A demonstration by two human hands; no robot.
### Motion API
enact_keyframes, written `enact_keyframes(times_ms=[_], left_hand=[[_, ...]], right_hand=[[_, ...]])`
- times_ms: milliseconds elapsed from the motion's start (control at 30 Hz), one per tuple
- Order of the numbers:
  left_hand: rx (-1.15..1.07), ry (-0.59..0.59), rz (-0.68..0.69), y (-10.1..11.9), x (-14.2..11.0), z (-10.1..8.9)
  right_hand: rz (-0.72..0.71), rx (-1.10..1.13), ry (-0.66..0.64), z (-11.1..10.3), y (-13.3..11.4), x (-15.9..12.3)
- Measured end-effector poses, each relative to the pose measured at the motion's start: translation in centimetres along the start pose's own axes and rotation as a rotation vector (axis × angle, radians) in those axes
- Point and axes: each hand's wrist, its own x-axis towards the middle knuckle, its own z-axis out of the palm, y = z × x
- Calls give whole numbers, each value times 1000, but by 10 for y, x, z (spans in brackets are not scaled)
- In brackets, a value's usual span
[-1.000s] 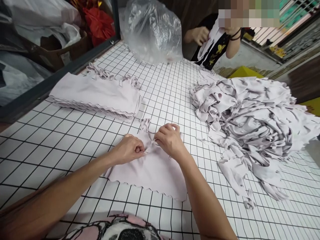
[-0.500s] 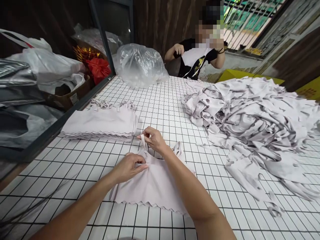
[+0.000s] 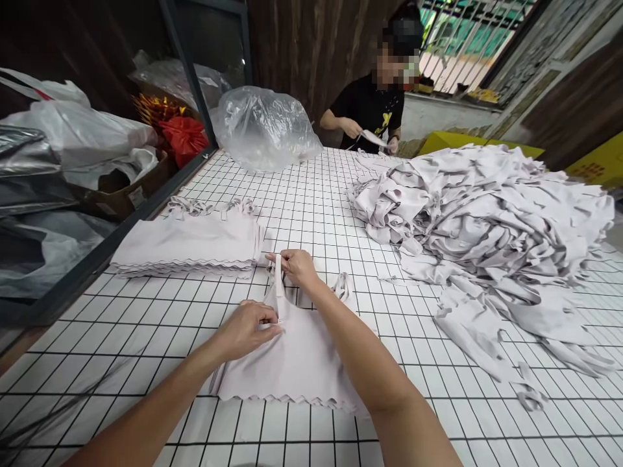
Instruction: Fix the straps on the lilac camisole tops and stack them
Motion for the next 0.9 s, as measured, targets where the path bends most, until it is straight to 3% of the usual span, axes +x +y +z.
enact_keyframes(times_ms=[233,467,500,567,667,767,900], left_hand=[[111,-87,-123,-1,-9,-26],[149,-172,-212,-4,-10,-38],[177,-129,-204,-3,-9,-36],[290,71,-165,1,-8,-29],[459,368,40,2,-2,-6],[502,328,233,-3,4,20],[553,160,161,-13,9,39]], right_hand=[[87,-337,-75,-1,-1,12],[142,-225,-185,-13,-4,14],[141,-196,-180,-14,-4,12],[137,-145,-158,-14,-4,8],[117,-133,-116,-8,-2,4],[92,-178,-74,0,0,5],[82,-236,-111,-3,-1,10]])
